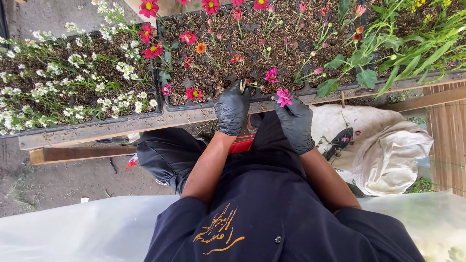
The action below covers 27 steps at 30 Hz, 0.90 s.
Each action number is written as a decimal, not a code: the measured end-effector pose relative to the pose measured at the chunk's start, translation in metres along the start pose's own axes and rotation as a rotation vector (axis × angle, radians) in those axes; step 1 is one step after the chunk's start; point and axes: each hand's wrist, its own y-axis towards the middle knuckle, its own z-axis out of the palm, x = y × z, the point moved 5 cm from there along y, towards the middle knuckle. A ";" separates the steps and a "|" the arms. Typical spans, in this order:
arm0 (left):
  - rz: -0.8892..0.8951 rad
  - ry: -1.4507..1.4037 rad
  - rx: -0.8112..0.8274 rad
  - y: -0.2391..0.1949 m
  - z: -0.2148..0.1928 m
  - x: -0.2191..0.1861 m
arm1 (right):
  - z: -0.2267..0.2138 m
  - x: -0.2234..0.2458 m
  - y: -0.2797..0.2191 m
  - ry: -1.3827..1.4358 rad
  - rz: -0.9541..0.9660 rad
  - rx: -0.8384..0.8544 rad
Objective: The person is deadheading flowers by cutting them with snips and placing the clippings into a small black box.
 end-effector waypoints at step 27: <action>0.391 -0.263 -0.202 -0.046 -0.106 -0.050 | 0.021 0.039 0.015 -0.038 -0.119 0.095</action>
